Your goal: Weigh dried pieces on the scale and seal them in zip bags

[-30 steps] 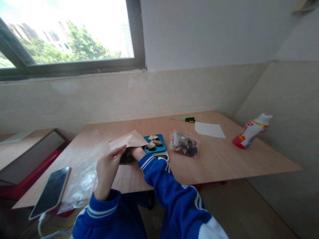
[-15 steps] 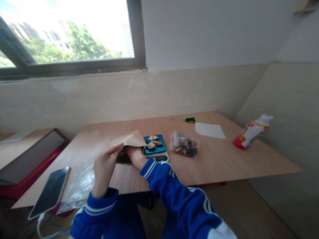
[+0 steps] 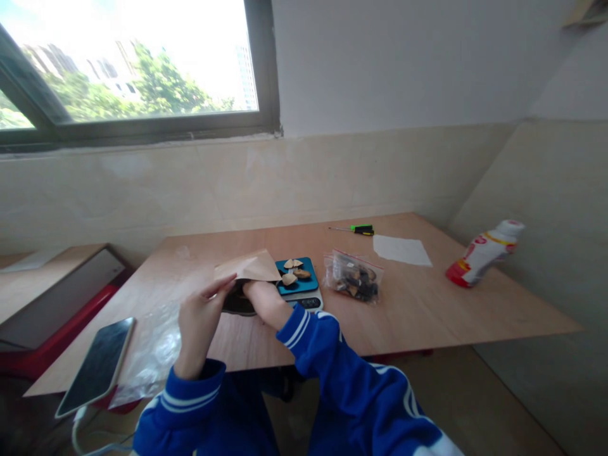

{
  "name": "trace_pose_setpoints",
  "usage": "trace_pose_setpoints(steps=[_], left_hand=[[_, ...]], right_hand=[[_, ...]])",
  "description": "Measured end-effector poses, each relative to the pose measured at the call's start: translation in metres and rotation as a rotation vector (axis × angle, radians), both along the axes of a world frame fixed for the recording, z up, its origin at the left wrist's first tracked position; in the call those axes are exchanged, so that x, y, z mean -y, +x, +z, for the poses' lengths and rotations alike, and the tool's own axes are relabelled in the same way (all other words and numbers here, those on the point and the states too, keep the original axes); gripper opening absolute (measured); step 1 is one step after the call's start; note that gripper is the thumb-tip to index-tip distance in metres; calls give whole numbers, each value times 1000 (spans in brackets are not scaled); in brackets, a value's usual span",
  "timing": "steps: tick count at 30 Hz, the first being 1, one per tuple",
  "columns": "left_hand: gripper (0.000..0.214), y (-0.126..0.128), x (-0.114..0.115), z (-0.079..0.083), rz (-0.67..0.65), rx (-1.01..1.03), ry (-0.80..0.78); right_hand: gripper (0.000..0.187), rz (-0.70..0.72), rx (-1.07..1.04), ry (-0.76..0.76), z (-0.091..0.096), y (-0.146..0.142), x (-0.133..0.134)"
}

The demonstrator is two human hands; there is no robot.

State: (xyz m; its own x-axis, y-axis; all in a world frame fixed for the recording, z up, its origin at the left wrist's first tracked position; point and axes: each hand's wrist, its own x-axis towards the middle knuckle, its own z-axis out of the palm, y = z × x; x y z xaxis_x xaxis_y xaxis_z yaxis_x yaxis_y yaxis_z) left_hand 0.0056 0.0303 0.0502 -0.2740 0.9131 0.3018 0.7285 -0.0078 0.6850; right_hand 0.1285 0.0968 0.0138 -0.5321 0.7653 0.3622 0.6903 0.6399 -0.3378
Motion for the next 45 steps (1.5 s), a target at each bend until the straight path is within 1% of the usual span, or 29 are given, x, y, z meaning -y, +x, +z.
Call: trace_pose_setpoints(steps=[3, 6, 12, 14, 16, 18, 20, 22, 24, 26, 31, 33, 36, 38, 42, 45], left_hand=[[22, 0, 1, 0, -17, 10, 8], [22, 1, 1, 0, 4, -13, 12], [22, -1, 0, 4, 62, -13, -39], [22, -1, 0, 7, 88, -24, -51], [22, -2, 0, 10, 91, -29, -53], [22, -3, -1, 12, 90, -25, -44], [23, -4, -2, 12, 97, -19, -33], [23, -6, -3, 13, 113, -17, -26], [23, -7, -4, 13, 130, -18, -26], [24, -8, -4, 13, 148, -22, -29], [25, -10, -7, 11, 159, -32, -27], [26, -14, -9, 8, 156, -21, -16], [27, -20, -11, 4, 142, 11, 2], [28, -24, -12, 1, 133, 26, 9], [28, -24, -13, -1, 129, 18, -6], [27, -21, -13, -1, 123, 8, -22]], right_hand=[[34, 7, 24, 8, 11, 4, 6], [37, 34, 59, 51, 19, 9, 16], [35, 122, 216, 142, 22, 17, 34], [36, 170, 194, 184, 25, 22, 38], [37, 233, 102, 202, 30, 31, 42], [35, 288, -65, 172, 35, 43, 45], [33, 289, -268, 103, 37, 57, 47], [34, 244, -462, 26, 36, 71, 49], [35, 186, -612, -44, 31, 81, 49], [34, 146, -718, -107, 23, 90, 48], [38, 64, -840, -232, 5, 112, 40], [37, -20, -798, -272, -1, 124, 37], [36, -173, -614, -341, -14, 144, 34], [38, -255, -502, -360, -24, 153, 34], [35, -307, -416, -310, -45, 160, 32], [29, -325, -386, -256, -54, 158, 26]])
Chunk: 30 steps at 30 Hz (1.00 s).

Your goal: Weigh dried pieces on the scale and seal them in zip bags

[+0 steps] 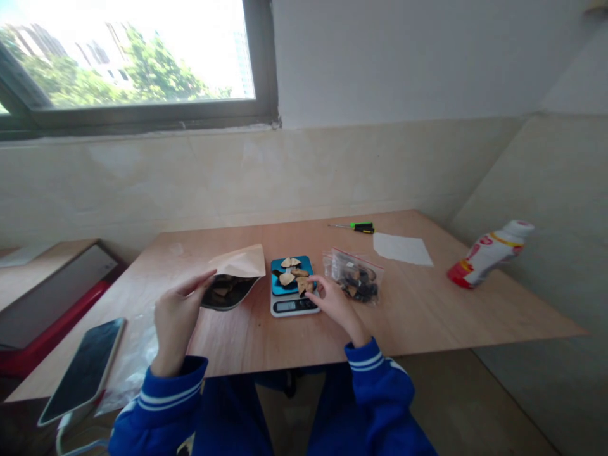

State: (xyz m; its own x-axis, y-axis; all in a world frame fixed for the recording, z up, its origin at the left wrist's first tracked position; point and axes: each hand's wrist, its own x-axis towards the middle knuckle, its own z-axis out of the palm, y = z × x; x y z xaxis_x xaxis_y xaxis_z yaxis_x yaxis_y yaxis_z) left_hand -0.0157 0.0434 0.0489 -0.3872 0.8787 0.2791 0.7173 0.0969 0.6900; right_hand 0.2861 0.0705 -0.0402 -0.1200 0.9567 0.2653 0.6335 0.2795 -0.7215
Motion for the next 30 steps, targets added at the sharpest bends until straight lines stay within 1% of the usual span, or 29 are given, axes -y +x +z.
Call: trace_pose_setpoints(steps=[5, 8, 11, 15, 20, 22, 25, 28, 30], left_hand=[[27, 0, 1, 1, -5, 6, 6], [26, -2, 1, 2, -6, 4, 20], [26, -3, 0, 2, -1, -1, 23], [27, -3, -4, -1, -14, 15, 22], [28, -2, -12, -12, -45, 22, 21], [29, -4, -17, -18, -77, 31, 29], [30, -8, -25, -27, -138, 24, -6], [31, -10, -32, -36, -129, -24, -47], [31, -9, -34, -42, -121, -45, -55]], right_hand=[[18, 17, 53, 83, -5, -6, -14], [18, 9, 62, 123, -7, -5, -16], [21, -42, 18, 170, -7, 0, -10], [26, -115, -46, 158, -3, 11, 10], [30, -205, -100, 138, 2, 30, 46], [32, -267, -103, 116, 1, 43, 62], [34, -371, -83, 53, 0, 68, 83], [39, -483, -52, -14, 2, 90, 98], [42, -548, -44, -40, 4, 98, 103]])
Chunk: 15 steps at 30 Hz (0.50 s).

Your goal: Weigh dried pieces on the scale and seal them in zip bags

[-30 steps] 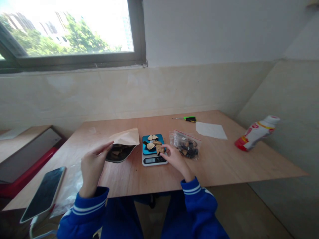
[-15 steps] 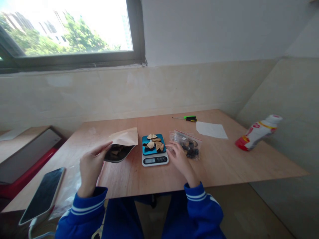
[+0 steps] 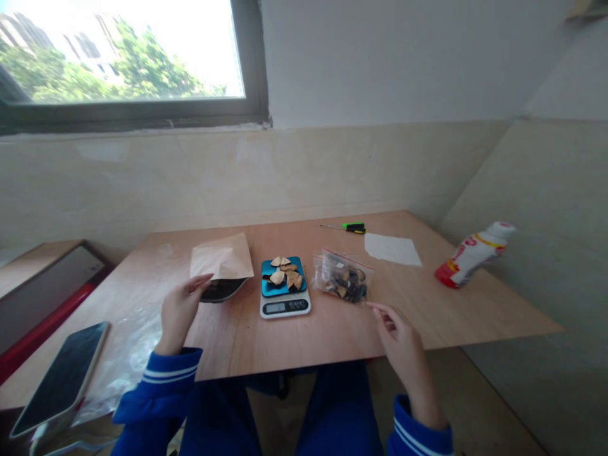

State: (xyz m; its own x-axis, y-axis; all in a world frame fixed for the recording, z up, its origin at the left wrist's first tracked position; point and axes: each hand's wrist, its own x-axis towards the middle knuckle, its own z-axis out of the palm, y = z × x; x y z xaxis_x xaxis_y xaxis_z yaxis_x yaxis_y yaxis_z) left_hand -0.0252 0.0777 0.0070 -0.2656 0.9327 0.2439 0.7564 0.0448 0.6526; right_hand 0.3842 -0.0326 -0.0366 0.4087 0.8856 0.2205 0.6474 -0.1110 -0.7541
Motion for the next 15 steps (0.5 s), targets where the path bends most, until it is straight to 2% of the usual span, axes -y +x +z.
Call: trace_pose_setpoints(steps=[3, 8, 12, 15], left_hand=[[29, 2, 0, -9, -26, -22, -25], [28, 2, 1, -18, 6, -63, -16], [29, 0, 1, -18, -5, -67, 6], [29, 1, 1, -16, -2, -77, -30]], right_hand=[[42, -12, -14, 3, 1, 3, 2], [39, 68, -50, 12, -3, -7, -3], [36, 187, -58, 21, -7, -30, -17], [30, 317, 2, 94, -6, -59, -41]])
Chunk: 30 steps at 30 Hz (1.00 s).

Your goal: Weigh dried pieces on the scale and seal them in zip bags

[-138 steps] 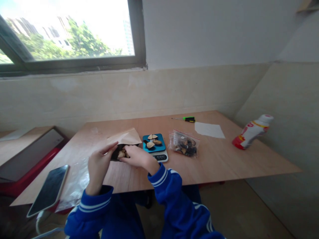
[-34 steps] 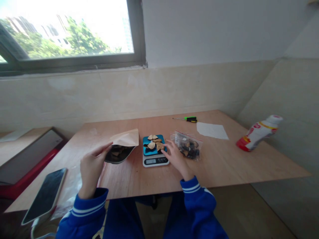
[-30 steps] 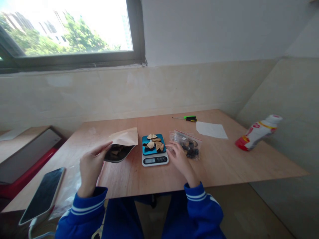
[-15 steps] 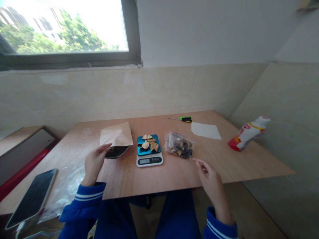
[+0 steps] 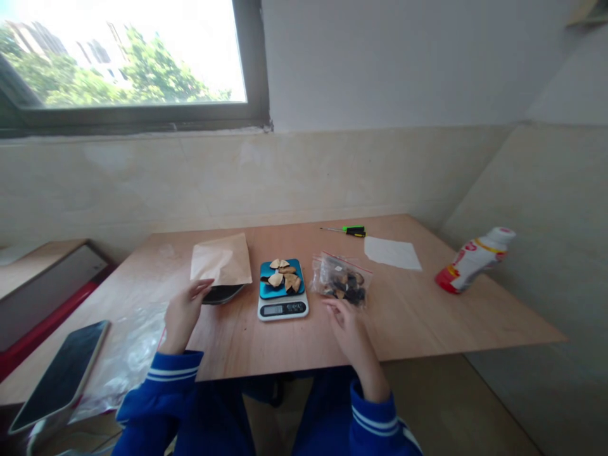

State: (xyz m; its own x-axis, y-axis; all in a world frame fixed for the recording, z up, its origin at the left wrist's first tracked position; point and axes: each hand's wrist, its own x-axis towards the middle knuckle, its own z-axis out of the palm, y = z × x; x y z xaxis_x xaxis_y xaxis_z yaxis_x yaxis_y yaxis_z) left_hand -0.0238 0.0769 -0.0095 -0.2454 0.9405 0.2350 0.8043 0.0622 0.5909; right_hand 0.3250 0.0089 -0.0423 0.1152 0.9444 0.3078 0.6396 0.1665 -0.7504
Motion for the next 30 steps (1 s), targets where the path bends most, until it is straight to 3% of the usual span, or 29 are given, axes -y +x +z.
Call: trace_pose_setpoints(steps=[3, 5, 12, 17, 23, 30], left_hand=[[29, 2, 2, 4, 1, 19, -16], [30, 3, 4, 9, 18, 18, -22], [32, -7, 11, 35, 126, -59, -7], [33, -13, 14, 47, 187, -91, -15], [33, -14, 18, 48, 190, -60, -28], [32, -11, 13, 57, 178, -82, -1]], right_hand=[[27, 84, 175, 48, 6, -35, -37], [28, 44, 374, -40, 11, -56, -63], [36, -103, 481, -185, 19, -100, -121], [33, -180, 486, -240, 18, -102, -133], [31, -179, 457, -180, 22, -95, -136], [28, -210, 379, -23, 52, -68, -121]])
